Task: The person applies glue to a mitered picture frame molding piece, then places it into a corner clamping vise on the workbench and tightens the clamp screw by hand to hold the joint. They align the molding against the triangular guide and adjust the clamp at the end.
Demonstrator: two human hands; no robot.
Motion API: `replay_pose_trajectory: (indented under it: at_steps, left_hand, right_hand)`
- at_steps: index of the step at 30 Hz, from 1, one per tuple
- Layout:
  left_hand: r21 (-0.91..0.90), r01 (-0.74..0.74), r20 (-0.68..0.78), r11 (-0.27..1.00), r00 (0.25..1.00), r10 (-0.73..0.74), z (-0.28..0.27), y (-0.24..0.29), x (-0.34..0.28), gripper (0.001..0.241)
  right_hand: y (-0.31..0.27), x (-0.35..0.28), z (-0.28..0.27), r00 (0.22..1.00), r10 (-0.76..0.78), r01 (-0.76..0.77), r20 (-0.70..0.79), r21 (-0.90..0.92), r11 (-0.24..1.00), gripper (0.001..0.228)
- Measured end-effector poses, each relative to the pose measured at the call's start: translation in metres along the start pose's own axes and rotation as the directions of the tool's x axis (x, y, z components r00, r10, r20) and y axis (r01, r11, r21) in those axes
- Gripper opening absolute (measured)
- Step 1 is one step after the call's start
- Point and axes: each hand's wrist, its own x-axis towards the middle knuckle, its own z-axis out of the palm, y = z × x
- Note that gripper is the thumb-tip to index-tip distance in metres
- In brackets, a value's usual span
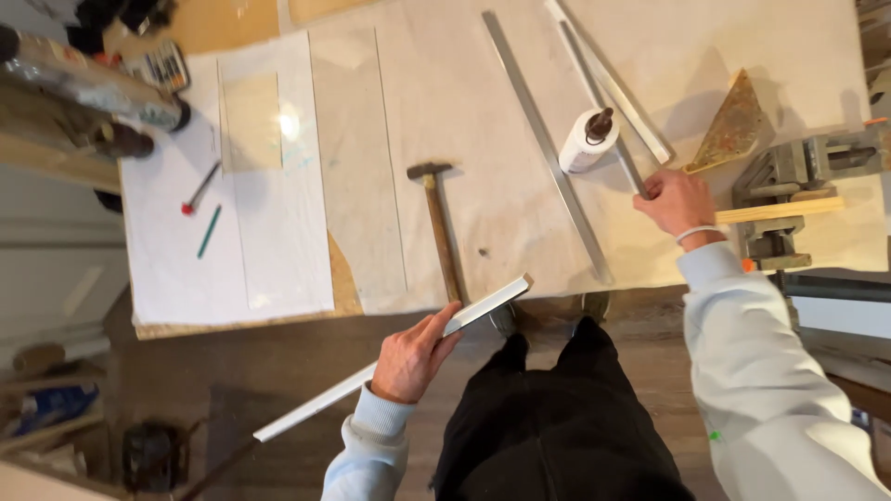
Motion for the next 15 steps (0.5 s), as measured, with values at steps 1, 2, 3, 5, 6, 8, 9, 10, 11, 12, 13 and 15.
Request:
replay_pose_trajectory:
  at_steps: [1, 2, 3, 5, 6, 8, 9, 10, 11, 12, 13, 15]
  left_hand:
    - [0.001, -0.023, 0.001, 1.0, 1.0, 0.023, -0.006, -0.008, 0.001, 0.045]
    - [-0.009, -0.005, 0.045, 1.0, 0.999, 0.005, -0.009, -0.013, -0.002, 0.046]
    - [-0.018, 0.014, 0.09, 1.0, 0.996, -0.012, -0.012, -0.016, -0.006, 0.047]
    - [-0.009, -0.002, 0.097, 1.0, 0.995, 0.002, -0.022, -0.019, 0.002, 0.047]
    - [0.017, 0.015, 0.089, 1.0, 0.996, -0.016, -0.029, -0.021, 0.008, 0.047]
    - [0.017, -0.017, 0.041, 1.0, 0.999, 0.017, -0.041, -0.02, 0.013, 0.047]
    - [0.018, -0.02, 0.003, 1.0, 1.0, 0.02, -0.046, -0.018, 0.012, 0.048]
    - [0.019, -0.017, -0.007, 1.0, 1.0, 0.017, -0.053, -0.015, 0.014, 0.048]
    - [0.006, 0.041, -0.029, 0.999, 0.999, -0.04, -0.06, -0.013, 0.015, 0.046]
    - [-0.004, 0.101, -0.056, 0.995, 0.993, -0.101, -0.068, -0.011, 0.017, 0.045]
    - [0.001, 0.106, -0.073, 0.994, 0.992, -0.106, -0.072, -0.012, 0.019, 0.045]
    - [-0.078, 0.05, -0.15, 0.996, 0.987, -0.062, -0.082, -0.016, 0.018, 0.044]
  right_hand:
    - [-0.009, 0.006, -0.01, 1.0, 0.01, -0.01, -0.021, 0.003, 1.0, 0.027]
    - [-0.011, 0.001, -0.021, 0.996, -0.027, 0.025, -0.08, -0.023, 0.999, 0.023]
    - [-0.013, -0.004, -0.033, 0.988, -0.066, 0.059, -0.136, -0.053, 0.997, 0.021]
    - [-0.02, -0.014, -0.071, 0.965, -0.087, 0.101, -0.247, 0.042, 0.994, 0.022]
    - [-0.028, -0.012, -0.09, 0.931, -0.131, 0.186, -0.34, 0.136, 0.973, 0.025]
    - [-0.043, -0.029, -0.147, 0.902, -0.149, 0.232, -0.405, 0.164, 0.959, 0.025]
    - [-0.051, -0.04, -0.172, 0.881, -0.169, 0.28, -0.442, 0.198, 0.939, 0.024]
    - [-0.047, -0.051, -0.194, 0.878, -0.18, 0.29, -0.443, 0.195, 0.937, 0.024]
    - [-0.044, -0.061, -0.215, 0.886, -0.134, 0.284, -0.444, 0.29, 0.914, 0.027]
    - [-0.042, -0.066, -0.236, 0.893, -0.095, 0.282, -0.44, 0.384, 0.879, 0.029]
    - [-0.045, -0.067, -0.244, 0.89, -0.111, 0.299, -0.442, 0.383, 0.874, 0.029]
    - [-0.051, -0.068, -0.259, 0.879, -0.239, 0.396, -0.413, 0.352, 0.848, 0.029]
